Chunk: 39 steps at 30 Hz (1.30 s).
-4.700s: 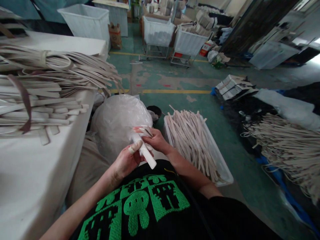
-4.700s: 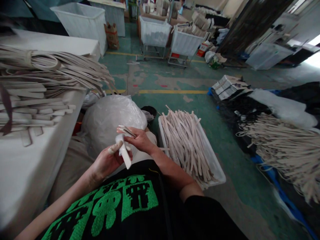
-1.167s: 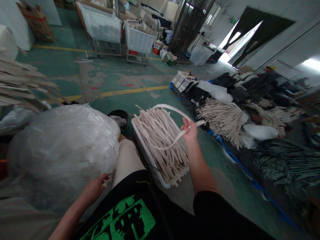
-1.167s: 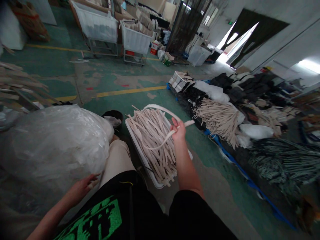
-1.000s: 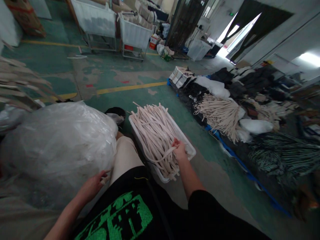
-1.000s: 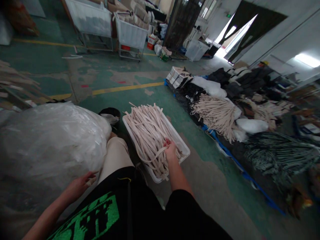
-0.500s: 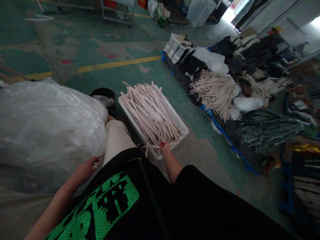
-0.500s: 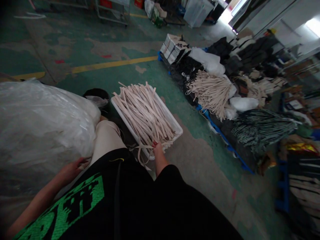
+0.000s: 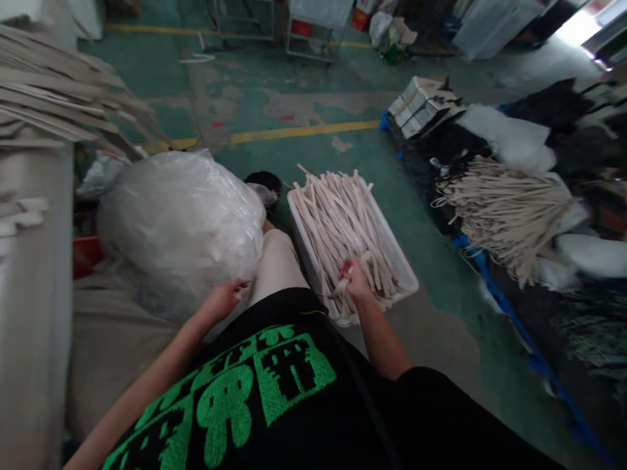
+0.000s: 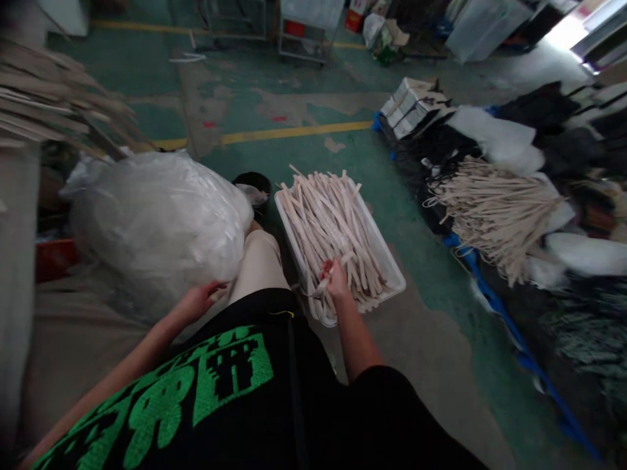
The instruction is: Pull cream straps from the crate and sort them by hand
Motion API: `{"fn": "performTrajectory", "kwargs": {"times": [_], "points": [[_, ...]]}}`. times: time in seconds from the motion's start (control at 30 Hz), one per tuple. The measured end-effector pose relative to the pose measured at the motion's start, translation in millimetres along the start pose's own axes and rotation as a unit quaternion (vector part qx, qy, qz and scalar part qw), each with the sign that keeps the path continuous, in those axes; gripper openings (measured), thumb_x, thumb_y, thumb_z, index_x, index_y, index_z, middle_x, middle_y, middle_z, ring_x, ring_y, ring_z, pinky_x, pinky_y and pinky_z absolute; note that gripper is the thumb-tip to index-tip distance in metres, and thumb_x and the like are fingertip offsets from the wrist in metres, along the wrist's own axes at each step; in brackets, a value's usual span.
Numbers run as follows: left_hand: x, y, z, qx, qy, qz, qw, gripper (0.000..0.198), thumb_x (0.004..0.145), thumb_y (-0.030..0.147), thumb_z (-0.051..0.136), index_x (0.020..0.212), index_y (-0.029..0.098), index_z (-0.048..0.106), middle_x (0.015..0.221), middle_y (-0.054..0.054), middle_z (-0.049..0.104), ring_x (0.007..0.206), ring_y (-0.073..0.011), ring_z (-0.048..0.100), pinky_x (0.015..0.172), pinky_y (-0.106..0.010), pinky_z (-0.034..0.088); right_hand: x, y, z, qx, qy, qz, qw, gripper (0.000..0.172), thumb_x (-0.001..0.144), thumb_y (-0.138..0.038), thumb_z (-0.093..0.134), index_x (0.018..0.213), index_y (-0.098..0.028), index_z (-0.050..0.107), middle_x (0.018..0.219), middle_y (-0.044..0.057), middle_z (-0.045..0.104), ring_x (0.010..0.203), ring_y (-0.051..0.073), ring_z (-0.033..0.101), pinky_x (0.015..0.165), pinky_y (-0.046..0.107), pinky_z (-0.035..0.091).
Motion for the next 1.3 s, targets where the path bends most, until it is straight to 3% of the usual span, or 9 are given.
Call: {"fn": "performTrajectory", "kwargs": {"times": [0.1,0.23,0.4,0.57,0.67,0.9,1.0,1.13,1.3], "points": [[-3.3,22.6,-0.3,-0.132,0.046,0.042,0.989,0.046,0.086,0.044,0.059,0.124,0.02,0.069,0.121,-0.013,0.075,0.105,-0.0297,0.071,0.093,-0.044,0.055,-18.6,-19.8,77.7,-0.008,-0.128,0.028,0.991,0.044,0.105,-0.048,0.043,0.08,-0.016,0.061,0.055,-0.005,0.055,0.033,0.003,0.024,0.043,0.019,0.044],[-7.6,58.4,6.3,-0.287,0.036,0.132,0.948,0.061,0.083,0.052,0.07,0.135,0.021,0.062,0.128,-0.014,0.07,0.105,-0.0279,0.07,0.088,-0.042,0.057,-74.5,-13.7,182.6,-0.053,-0.39,0.064,0.917,0.048,0.098,-0.062,0.051,0.085,-0.018,0.064,0.055,-0.005,0.058,0.035,0.004,0.019,0.043,0.021,0.047],[-14.0,71.1,6.8,-0.297,0.046,0.163,0.94,0.045,0.084,0.06,0.069,0.1,0.018,0.078,0.097,-0.009,0.076,0.095,-0.0267,0.068,0.092,-0.042,0.054,-116.5,25.1,247.5,-0.129,-0.492,0.088,0.856,0.054,0.095,-0.069,0.051,0.09,-0.017,0.066,0.061,-0.003,0.063,0.036,0.004,0.022,0.045,0.021,0.047],[-20.2,56.3,1.9,-0.321,0.065,0.119,0.937,0.046,0.082,0.062,0.068,0.09,0.019,0.081,0.086,-0.009,0.077,0.087,-0.0276,0.067,0.09,-0.042,0.053,-113.6,40.6,250.2,-0.172,-0.509,0.059,0.841,0.052,0.094,-0.065,0.057,0.102,-0.016,0.069,0.079,0.005,0.073,0.056,0.01,0.06,0.059,0.023,0.053],[-16.3,49.4,3.6,-0.34,0.087,0.095,0.932,0.044,0.078,0.063,0.071,0.083,0.02,0.081,0.083,-0.008,0.078,0.084,-0.028,0.067,0.088,-0.043,0.053,-106.2,44.5,244.8,-0.177,-0.507,0.055,0.842,0.057,0.092,-0.068,0.057,0.109,-0.015,0.069,0.087,0.009,0.075,0.072,0.016,0.069,0.066,0.027,0.057],[2.5,34.7,3.6,-0.386,0.153,0.058,0.908,0.05,0.077,0.065,0.069,0.065,0.016,0.075,0.074,-0.01,0.074,0.077,-0.0248,0.067,0.084,-0.04,0.053,-86.0,66.7,238.3,-0.185,-0.488,0.041,0.852,0.045,0.086,-0.058,0.07,0.102,-0.016,0.066,0.078,0.004,0.073,0.061,0.015,0.066,0.056,0.025,0.056],[6.4,28.9,2.6,-0.397,0.141,0.048,0.906,0.047,0.074,0.062,0.074,0.06,0.017,0.073,0.073,-0.01,0.073,0.08,-0.0245,0.066,0.085,-0.038,0.053,-78.5,79.6,236.4,-0.199,-0.477,0.054,0.854,0.037,0.08,-0.046,0.078,0.097,-0.017,0.063,0.073,0.001,0.072,0.056,0.014,0.064,0.048,0.022,0.052],[15.8,14.5,5.3,-0.45,0.109,-0.056,0.885,0.032,0.065,0.044,0.087,0.058,0.017,0.07,0.068,-0.005,0.071,0.077,-0.0213,0.066,0.081,-0.032,0.052,-67.4,92.9,238.2,-0.233,-0.474,0.075,0.846,0.035,0.078,-0.045,0.08,0.086,-0.015,0.063,0.067,0.001,0.068,0.05,0.012,0.06,0.041,0.02,0.045],[32.2,-28.8,-3.8,-0.527,0.195,-0.206,0.801,0.027,0.073,0.038,0.082,0.075,0.015,0.068,0.072,-0.006,0.071,0.063,-0.0163,0.065,0.059,-0.026,0.047,-44.4,91.4,238.4,-0.169,-0.347,0.081,0.919,0.028,0.085,-0.042,0.073,0.084,-0.018,0.059,0.061,-0.003,0.062,0.045,0.009,0.053,0.041,0.019,0.042]]}}
Point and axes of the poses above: each hand's wrist, its own x-axis towards the middle knuckle, its own z-axis out of the palm, y = z × x, the point moved 2 cm from there along x, towards the middle knuckle
